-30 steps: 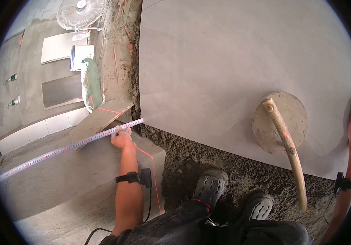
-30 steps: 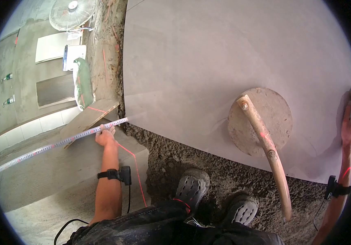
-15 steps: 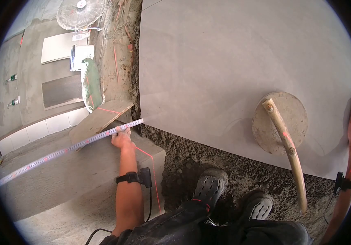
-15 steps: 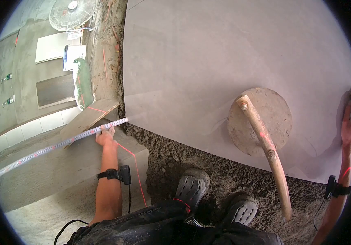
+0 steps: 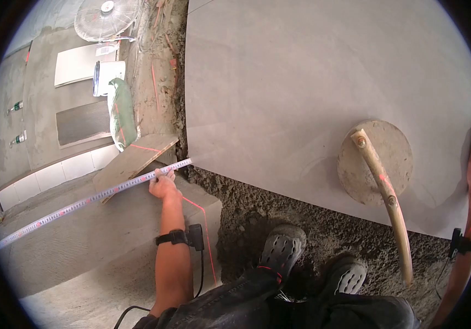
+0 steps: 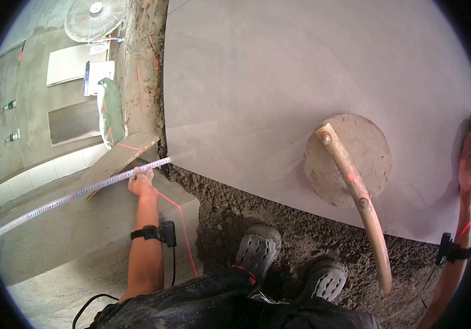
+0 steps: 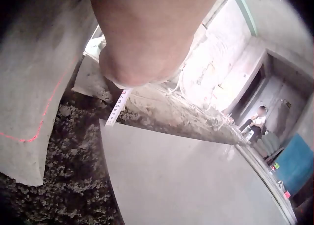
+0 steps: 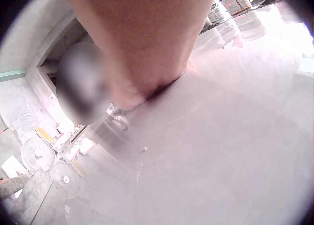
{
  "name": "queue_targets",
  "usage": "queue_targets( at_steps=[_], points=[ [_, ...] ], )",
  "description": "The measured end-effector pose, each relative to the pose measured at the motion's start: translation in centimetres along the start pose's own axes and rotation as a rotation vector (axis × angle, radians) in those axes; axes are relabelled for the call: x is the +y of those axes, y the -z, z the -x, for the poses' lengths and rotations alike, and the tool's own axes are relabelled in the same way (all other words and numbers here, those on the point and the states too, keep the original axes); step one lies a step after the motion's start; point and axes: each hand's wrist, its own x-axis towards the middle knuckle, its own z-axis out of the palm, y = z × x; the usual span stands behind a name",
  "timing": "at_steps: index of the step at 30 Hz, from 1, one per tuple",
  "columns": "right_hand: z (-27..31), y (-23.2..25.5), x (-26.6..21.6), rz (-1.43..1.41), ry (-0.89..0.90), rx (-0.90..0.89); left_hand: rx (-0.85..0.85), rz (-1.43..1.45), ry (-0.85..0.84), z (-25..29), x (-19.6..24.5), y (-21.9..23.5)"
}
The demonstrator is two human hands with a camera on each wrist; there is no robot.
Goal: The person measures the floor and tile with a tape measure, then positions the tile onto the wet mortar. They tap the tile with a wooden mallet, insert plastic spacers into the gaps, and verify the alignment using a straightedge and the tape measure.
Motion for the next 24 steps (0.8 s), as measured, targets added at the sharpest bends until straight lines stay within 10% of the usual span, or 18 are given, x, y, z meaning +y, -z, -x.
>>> queue_targets(
  at_steps=[24],
  points=[
    [-1.1, 1.2, -0.5, 0.028, 0.018, -0.065, 0.028, -0.081, -0.020, 0.3, 0.6, -0.1]
  ],
)
